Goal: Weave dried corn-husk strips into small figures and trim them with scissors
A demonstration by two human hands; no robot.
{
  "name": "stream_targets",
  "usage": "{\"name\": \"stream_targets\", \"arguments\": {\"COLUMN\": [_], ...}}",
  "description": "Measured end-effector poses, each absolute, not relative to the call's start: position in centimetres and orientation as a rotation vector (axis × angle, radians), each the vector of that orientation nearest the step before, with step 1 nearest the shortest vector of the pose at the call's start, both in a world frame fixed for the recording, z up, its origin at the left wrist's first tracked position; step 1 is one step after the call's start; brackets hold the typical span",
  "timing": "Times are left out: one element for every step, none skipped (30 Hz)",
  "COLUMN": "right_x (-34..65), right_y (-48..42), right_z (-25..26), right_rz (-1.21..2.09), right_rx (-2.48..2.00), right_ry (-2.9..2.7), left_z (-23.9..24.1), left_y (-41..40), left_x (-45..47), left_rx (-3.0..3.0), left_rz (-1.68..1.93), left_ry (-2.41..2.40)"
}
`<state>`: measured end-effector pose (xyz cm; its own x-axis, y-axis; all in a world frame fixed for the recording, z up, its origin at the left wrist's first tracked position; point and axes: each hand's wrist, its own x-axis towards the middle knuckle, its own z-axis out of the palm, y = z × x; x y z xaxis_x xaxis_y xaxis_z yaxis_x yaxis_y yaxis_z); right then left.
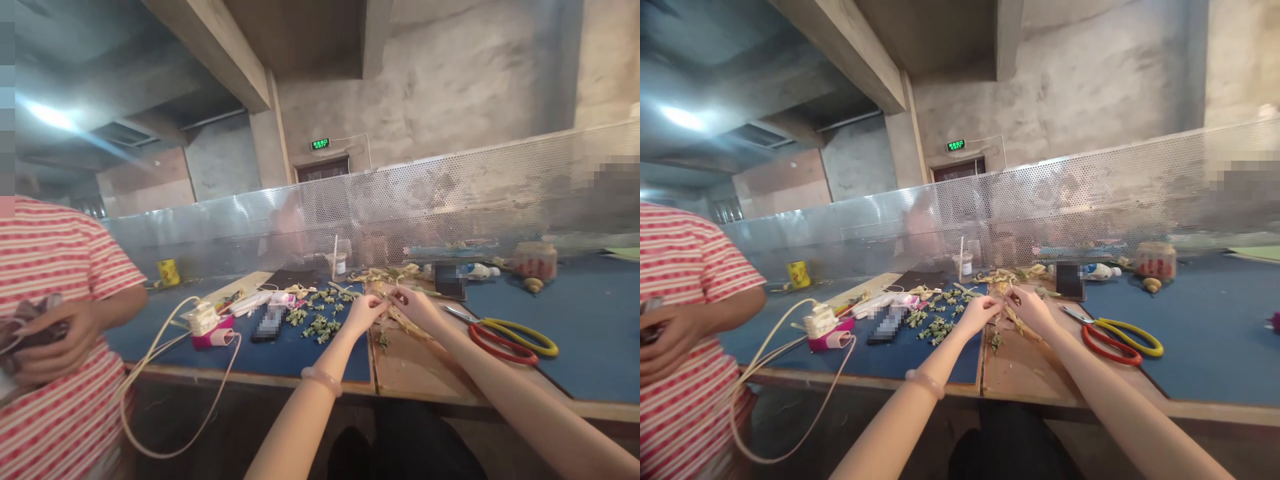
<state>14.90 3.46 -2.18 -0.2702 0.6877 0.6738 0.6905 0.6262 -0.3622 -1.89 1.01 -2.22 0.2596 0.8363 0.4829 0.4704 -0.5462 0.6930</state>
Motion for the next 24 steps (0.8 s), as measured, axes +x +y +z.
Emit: {"name": "stream_targets", "arguments": {"right_x": [14.9,14.89,14.87,14.87,14.86,14.87,14.88,14.9,14.92,14.94,14.95,14.96,14.96,14.95,14.94,14.93,14.92,14.91,14.91,14.91,14.92,14.93,14.94,14.95], "right_y": [3.46,3.46,3.47,3.48,3.48,3.48,3.5,3.52,3.57,3.63,3.71,3.79,3.87,3.92,3.96,3.97,3.96,3.94,3.92,3.92,3.93,3.96,4.01,4.06], "right_z": [-2.2,-2.23,-2.25,-2.28,-2.29,-2.29,-2.29,-2.28,-2.28,-2.29,-2.32,-2.35,-2.39,-2.43,-2.47,-2.49,-2.51,-2.53,-2.55,-2.58,-2.61,-2.66,-2.71,-2.75], "right_rz": [-0.005,-0.004,-0.004,-0.003,-0.003,-0.003,-0.003,-0.003,-0.004,-0.004,-0.006,-0.01,-0.015,-0.02,-0.023,-0.022,-0.018,-0.01,0.001,0.011,0.017,0.016,0.008,-0.003], "right_rx": [-1.083,-1.08,-1.076,-1.073,-1.076,-1.083,-1.091,-1.096,-1.099,-1.097,-1.095,-1.094,-1.098,-1.103,-1.105,-1.1,-1.091,-1.082,-1.08,-1.087,-1.105,-1.129,-1.153,-1.166], "right_ry": [-1.998,-2.0,-2.003,-2.008,-2.013,-2.017,-2.023,-2.029,-2.034,-2.04,-2.043,-2.043,-2.04,-2.035,-2.031,-2.031,-2.032,-2.036,-2.042,-2.048,-2.051,-2.047,-2.037,-2.025], "left_z": [-2.32,-2.4,-2.46,-2.49,-2.5,-2.49,-2.47,-2.45,-2.44,-2.45,-2.46,-2.49,-2.53,-2.57,-2.61,-2.65,-2.7,-2.74,-2.79,-2.85,-2.92,-2.99,-3.07,-3.15], "left_y": [0.92,0.82,0.72,0.62,0.52,0.43,0.35,0.3,0.28,0.28,0.31,0.36,0.41,0.47,0.51,0.54,0.56,0.57,0.58,0.59,0.62,0.65,0.7,0.75], "left_x": [-1.82,-1.76,-1.7,-1.66,-1.63,-1.61,-1.6,-1.59,-1.58,-1.57,-1.56,-1.54,-1.53,-1.52,-1.52,-1.53,-1.54,-1.56,-1.59,-1.62,-1.64,-1.67,-1.68,-1.7], "left_rx": [2.144,2.158,2.17,2.178,2.183,2.184,2.184,2.182,2.178,2.176,2.175,2.174,2.171,2.167,2.164,2.163,2.163,2.167,2.175,2.187,2.201,2.215,2.227,2.235], "left_rz": [1.21,1.217,1.221,1.224,1.226,1.229,1.231,1.232,1.23,1.227,1.224,1.223,1.222,1.222,1.219,1.217,1.215,1.209,1.208,1.204,1.196,1.182,1.166,1.151], "left_ry": [1.192,1.194,1.198,1.202,1.207,1.214,1.219,1.222,1.226,1.228,1.229,1.227,1.226,1.225,1.222,1.219,1.215,1.213,1.213,1.218,1.231,1.254,1.284,1.317]}}
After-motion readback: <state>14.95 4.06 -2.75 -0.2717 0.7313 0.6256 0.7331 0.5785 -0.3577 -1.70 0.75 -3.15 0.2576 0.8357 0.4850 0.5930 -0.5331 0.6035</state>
